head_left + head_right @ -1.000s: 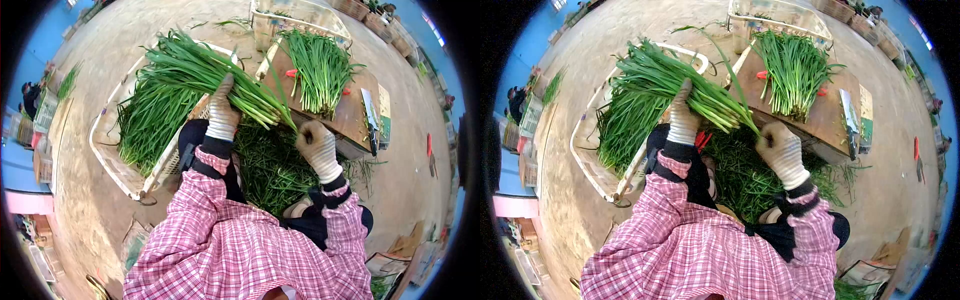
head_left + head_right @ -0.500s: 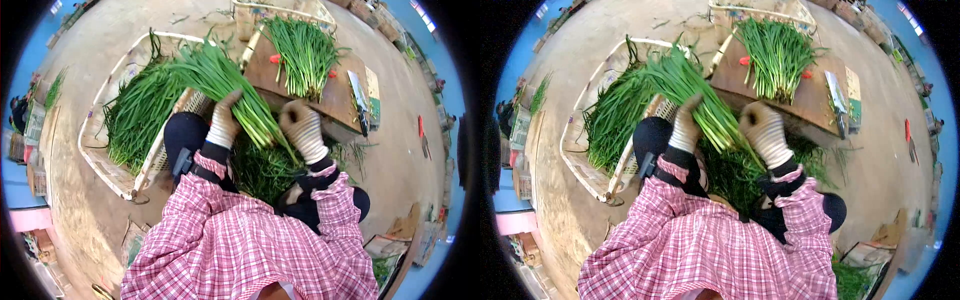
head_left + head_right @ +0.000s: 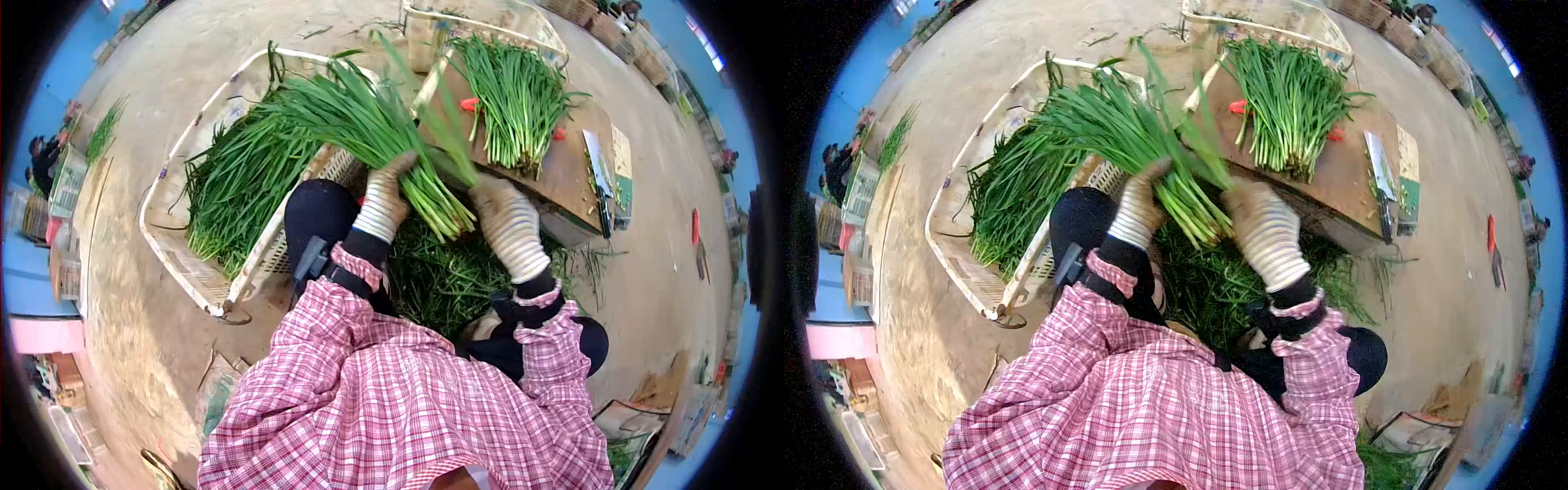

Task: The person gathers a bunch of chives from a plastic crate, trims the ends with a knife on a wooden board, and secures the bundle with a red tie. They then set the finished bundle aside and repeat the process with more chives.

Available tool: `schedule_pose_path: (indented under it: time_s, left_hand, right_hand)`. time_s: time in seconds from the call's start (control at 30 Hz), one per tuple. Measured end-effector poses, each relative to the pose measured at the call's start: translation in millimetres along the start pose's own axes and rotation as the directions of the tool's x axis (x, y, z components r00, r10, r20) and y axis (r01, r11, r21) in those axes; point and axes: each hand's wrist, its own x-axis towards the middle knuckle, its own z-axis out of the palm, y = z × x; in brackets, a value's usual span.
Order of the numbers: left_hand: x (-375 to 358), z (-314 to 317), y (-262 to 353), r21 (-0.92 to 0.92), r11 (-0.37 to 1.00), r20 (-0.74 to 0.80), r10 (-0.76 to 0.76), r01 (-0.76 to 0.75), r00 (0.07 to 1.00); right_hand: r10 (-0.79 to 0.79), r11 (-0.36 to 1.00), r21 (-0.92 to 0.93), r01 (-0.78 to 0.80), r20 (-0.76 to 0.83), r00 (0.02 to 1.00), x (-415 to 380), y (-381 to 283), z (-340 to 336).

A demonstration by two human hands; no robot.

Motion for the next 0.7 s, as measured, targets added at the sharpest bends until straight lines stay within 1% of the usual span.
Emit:
schedule_pose_path:
  time_s: [0.03, 0.1, 0.13, 0.17, 0.2, 0.23, 0.27, 0.3, 0.33, 0.37, 0.4, 0.43, 0.5, 0.53, 0.57, 0.63, 0.7]
  left_hand:
    - [-3.2, 0.8, -6.5, 0.026, 0.999, -0.019, 0.034, -0.033, 0.999]
    - [3.8, 2.4, -17.4, 0.058, 0.996, -0.081, 0.069, -0.064, 0.994]
    - [9.3, 4.4, -22.5, 0.124, 0.989, -0.162, 0.099, -0.08, 0.982]
    - [5.3, 18.3, -23.5, 0.235, 0.963, -0.194, 0.178, -0.13, 0.965]
    - [5.7, 24.5, -19.0, 0.242, 0.969, -0.149, 0.092, -0.054, 0.985]
    - [6.0, 27.5, -15.1, 0.253, 0.967, -0.103, -0.001, 0.027, 0.995]
    - [5.5, 22.2, -15.2, 0.215, 0.977, 0.053, -0.012, 0.001, 0.998]
    - [22.0, 11.1, -16.8, 0.25, 0.968, 0.095, -0.024, 0.0, 0.995]
    - [27.8, -6.7, -21.6, 0.22, 0.975, 0.093, -0.034, 0.013, 0.995]
    - [15.5, -8.6, -18.1, 0.191, 0.981, 0.09, -0.043, 0.025, 0.995]
    - [12.7, -15.0, -18.8, 0.259, 0.966, 0.03, -0.021, 0.013, 0.999]
    - [8.9, -19.4, -26.6, 0.256, 0.966, 0.031, -0.031, 0.022, 0.999]
    - [-5.8, -23.8, -37.2, 0.18, 0.959, 0.06, -0.232, 0.218, 0.971]
    - [-9.3, -21.3, -46.5, 0.092, 0.932, 0.033, -0.356, 0.352, 0.934]
    - [-14.6, -23.5, -49.9, 0.148, 0.901, 0.128, -0.425, 0.407, 0.896]
    - [-3.5, -30.4, -67.5, 0.11, 0.925, 0.291, -0.381, 0.365, 0.878]
    - [-9.1, -6.6, -62.0, 0.121, 0.956, 0.428, -0.294, 0.269, 0.855]
  right_hand:
    - [-0.055, 0.995, -0.07, 0.07, 0.194, 0.979, 8.5, -13.4, 1.7]
    - [-0.01, 0.975, -0.212, 0.06, 0.229, 0.973, 7.1, -13.9, 35.4]
    - [0.052, 0.997, 0.041, -0.067, 0.307, 0.95, 8.1, -3.7, 52.7]
    - [0.091, 0.936, 0.279, -0.215, 0.396, 0.914, 10.1, 10.3, 74.3]
    - [-0.093, 0.892, 0.45, -0.05, 0.29, 0.952, 16.7, 2.1, 80.4]
    - [0.191, 0.638, 0.52, -0.568, 0.607, 0.771, 11.6, 8.4, 65.0]
    - [0.173, 0.452, 0.607, -0.653, 0.659, 0.732, 7.5, 20.2, 67.8]
    - [0.139, 0.247, 0.661, -0.709, 0.7, 0.701, 6.0, 31.2, 66.4]
    - [0.143, 0.118, 0.61, -0.783, 0.77, 0.621, 4.5, 40.6, 62.7]
    - [0.154, 0.115, 0.613, -0.782, 0.767, 0.623, 3.0, 49.0, 63.6]
    - [0.05, -0.063, 0.627, -0.776, 0.779, 0.625, 0.3, 57.7, 68.7]
    - [-0.054, -0.24, 0.606, -0.758, 0.771, 0.634, -2.7, 66.4, 72.7]
    - [-0.063, -0.241, 0.622, -0.745, 0.756, 0.651, -5.6, 64.3, 69.0]
    - [-0.167, -0.308, 0.592, -0.744, 0.737, 0.655, -6.3, 63.0, 65.3]
    - [-0.267, -0.372, 0.554, -0.745, 0.704, 0.658, -7.2, 59.2, 60.6]
    - [-0.269, -0.4, 0.527, -0.75, 0.714, 0.646, -14.3, 51.3, 54.6]
    - [-0.26, -0.438, 0.496, -0.75, 0.728, 0.634, -20.8, 47.8, 50.7]
